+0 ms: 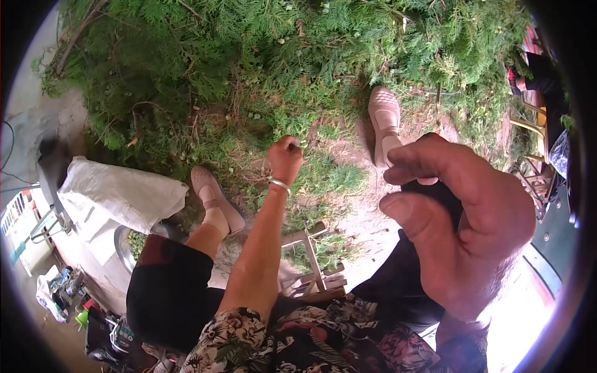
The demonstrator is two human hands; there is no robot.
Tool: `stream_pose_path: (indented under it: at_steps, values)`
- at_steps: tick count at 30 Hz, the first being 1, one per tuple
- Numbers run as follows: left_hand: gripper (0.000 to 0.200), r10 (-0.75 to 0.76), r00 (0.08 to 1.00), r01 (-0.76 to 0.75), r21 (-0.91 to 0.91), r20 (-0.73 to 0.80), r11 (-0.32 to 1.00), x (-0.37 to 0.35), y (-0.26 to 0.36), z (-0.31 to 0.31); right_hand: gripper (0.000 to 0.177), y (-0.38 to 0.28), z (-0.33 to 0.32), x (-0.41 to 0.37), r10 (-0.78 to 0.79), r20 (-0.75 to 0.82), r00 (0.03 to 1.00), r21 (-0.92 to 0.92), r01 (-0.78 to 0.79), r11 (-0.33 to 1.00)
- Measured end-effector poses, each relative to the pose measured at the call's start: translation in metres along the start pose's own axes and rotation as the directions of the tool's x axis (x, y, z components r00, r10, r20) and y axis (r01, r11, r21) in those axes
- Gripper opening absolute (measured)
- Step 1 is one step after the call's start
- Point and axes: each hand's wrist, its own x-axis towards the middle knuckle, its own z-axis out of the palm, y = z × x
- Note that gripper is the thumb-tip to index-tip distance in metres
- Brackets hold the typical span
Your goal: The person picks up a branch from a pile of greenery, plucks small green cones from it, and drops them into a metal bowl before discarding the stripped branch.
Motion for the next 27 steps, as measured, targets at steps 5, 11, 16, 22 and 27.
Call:
stream_pose_path:
  at_steps: [5, 11, 16, 22, 27]
  values:
    - [0.015, 0.326, 0.945, -0.251, 0.701, 0.027, 0.668, 0.011, -0.025, 0.023, 0.032, 0.012, 0.025, -0.006, -0.115, -0.275, 0.954, 0.187, 0.171, 0.967]
    - [0.015, 0.256, 0.965, -0.203, 0.786, 0.059, 0.584, 0.025, -0.024, 0.033, 0.033, -0.006, 0.016, -0.005, 0.048, -0.161, 0.986, 0.150, -0.024, 0.988]
    - [0.011, -0.207, 0.952, 0.237, -0.119, 0.224, 0.964, -0.010, 0.011, 0.001, 0.035, -0.015, 0.019, -0.005, 0.089, -0.211, 0.973, 0.156, -0.056, 0.986]
    - [0.008, -0.305, 0.952, 0.300, -0.301, 0.030, 0.905, -0.006, 0.022, -0.018, 0.034, -0.012, 0.028, -0.011, 0.014, -0.245, 0.969, 0.148, 0.023, 0.989]
    - [0.011, 0.247, 0.920, -0.079, 0.474, -0.304, 0.877, 0.048, -0.007, -0.024, 0.033, -0.010, 0.022, -0.007, 0.013, -0.214, 0.977, 0.098, 0.008, 0.995]
